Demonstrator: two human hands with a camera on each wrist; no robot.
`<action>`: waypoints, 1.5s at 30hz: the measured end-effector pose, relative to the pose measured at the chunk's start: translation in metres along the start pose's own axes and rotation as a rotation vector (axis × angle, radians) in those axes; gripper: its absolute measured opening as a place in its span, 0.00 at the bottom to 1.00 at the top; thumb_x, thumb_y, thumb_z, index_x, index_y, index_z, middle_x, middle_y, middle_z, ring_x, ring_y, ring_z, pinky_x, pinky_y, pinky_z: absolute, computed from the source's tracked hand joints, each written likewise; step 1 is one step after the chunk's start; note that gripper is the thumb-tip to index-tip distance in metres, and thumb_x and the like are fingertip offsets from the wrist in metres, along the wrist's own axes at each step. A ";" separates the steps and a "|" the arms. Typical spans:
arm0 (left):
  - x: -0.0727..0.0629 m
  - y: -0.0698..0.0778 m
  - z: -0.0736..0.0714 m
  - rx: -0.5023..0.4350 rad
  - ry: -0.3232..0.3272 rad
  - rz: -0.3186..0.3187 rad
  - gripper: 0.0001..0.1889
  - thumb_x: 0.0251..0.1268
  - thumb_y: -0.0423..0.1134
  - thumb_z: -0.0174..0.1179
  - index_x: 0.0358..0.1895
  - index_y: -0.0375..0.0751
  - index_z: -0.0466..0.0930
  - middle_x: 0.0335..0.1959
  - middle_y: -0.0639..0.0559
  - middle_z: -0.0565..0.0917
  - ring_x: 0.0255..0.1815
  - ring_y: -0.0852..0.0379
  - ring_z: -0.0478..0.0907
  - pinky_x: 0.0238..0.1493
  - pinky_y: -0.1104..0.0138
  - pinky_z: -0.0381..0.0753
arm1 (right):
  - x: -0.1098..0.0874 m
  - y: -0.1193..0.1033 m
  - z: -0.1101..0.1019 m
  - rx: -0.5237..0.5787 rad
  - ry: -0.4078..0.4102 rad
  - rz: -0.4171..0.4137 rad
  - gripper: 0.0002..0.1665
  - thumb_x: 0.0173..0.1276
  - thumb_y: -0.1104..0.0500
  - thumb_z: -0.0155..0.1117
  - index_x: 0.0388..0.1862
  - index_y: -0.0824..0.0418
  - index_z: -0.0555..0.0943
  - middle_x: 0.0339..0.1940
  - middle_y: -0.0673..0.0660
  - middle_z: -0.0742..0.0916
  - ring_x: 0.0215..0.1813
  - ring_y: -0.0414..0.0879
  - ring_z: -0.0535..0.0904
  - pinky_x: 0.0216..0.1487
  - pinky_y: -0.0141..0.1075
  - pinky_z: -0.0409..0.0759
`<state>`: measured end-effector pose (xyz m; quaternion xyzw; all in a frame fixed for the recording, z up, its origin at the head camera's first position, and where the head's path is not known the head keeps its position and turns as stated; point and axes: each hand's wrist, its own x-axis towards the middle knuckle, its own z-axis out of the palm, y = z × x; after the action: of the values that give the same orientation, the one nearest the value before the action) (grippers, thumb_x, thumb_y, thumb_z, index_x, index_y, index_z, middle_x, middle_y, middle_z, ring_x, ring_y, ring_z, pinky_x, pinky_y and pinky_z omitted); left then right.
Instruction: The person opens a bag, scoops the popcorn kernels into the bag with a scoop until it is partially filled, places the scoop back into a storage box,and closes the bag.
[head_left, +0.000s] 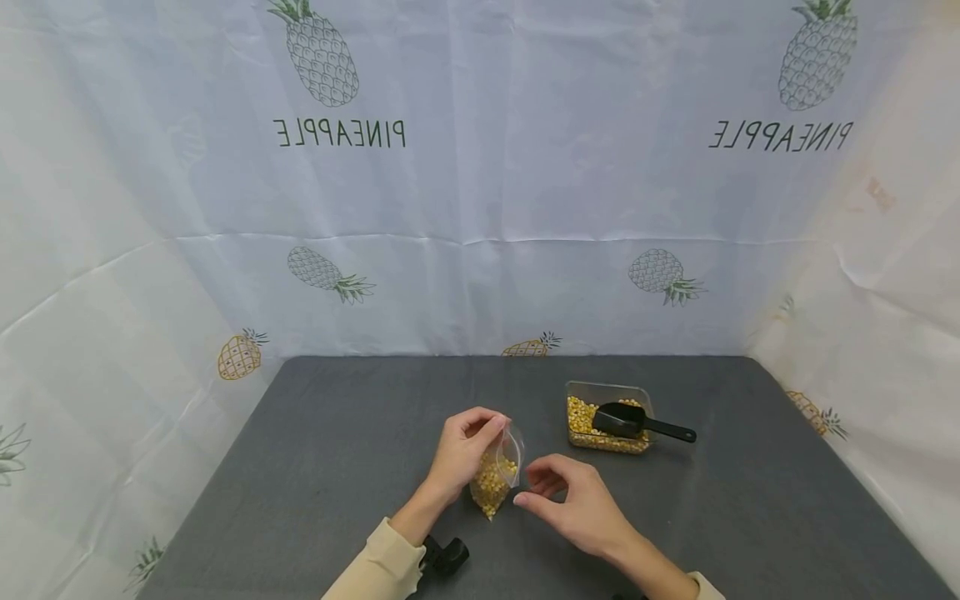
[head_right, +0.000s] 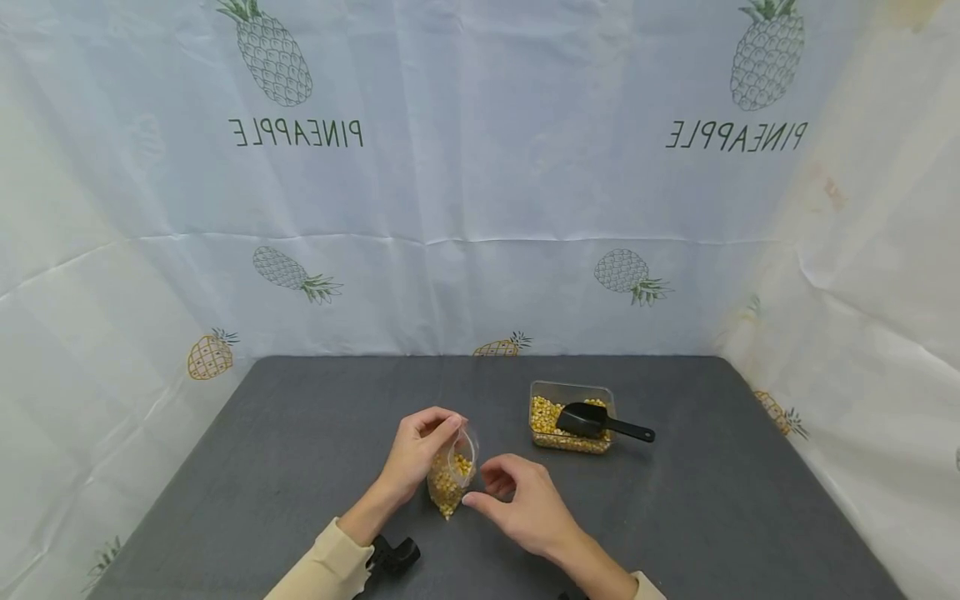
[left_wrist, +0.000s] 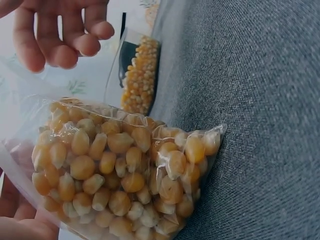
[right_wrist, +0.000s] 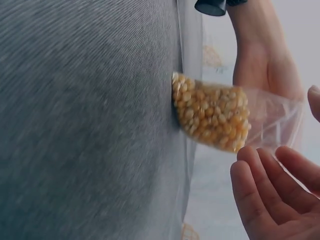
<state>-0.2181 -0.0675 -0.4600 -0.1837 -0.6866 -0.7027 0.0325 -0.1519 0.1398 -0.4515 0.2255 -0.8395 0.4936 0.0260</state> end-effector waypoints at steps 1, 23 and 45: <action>0.000 0.001 0.000 -0.005 0.006 -0.006 0.11 0.76 0.37 0.60 0.44 0.31 0.86 0.36 0.37 0.86 0.35 0.59 0.83 0.41 0.68 0.82 | 0.001 -0.001 0.002 -0.014 0.001 -0.005 0.21 0.66 0.46 0.74 0.47 0.61 0.84 0.39 0.55 0.87 0.37 0.37 0.83 0.40 0.38 0.84; -0.005 0.003 -0.004 -0.094 0.005 -0.049 0.17 0.77 0.42 0.60 0.48 0.25 0.83 0.39 0.32 0.83 0.36 0.55 0.85 0.45 0.63 0.85 | 0.014 -0.003 0.005 -0.114 0.232 -0.173 0.05 0.67 0.68 0.70 0.33 0.60 0.88 0.28 0.47 0.87 0.28 0.34 0.81 0.32 0.34 0.83; -0.017 0.006 -0.006 -0.032 -0.010 0.058 0.12 0.79 0.38 0.57 0.44 0.30 0.83 0.36 0.33 0.84 0.37 0.46 0.86 0.43 0.54 0.87 | 0.018 0.009 -0.025 -0.022 0.328 -0.047 0.04 0.69 0.66 0.69 0.35 0.57 0.87 0.29 0.44 0.86 0.30 0.40 0.82 0.34 0.35 0.81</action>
<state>-0.2021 -0.0768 -0.4594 -0.2076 -0.6699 -0.7113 0.0463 -0.1758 0.1577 -0.4412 0.1613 -0.8239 0.5137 0.1768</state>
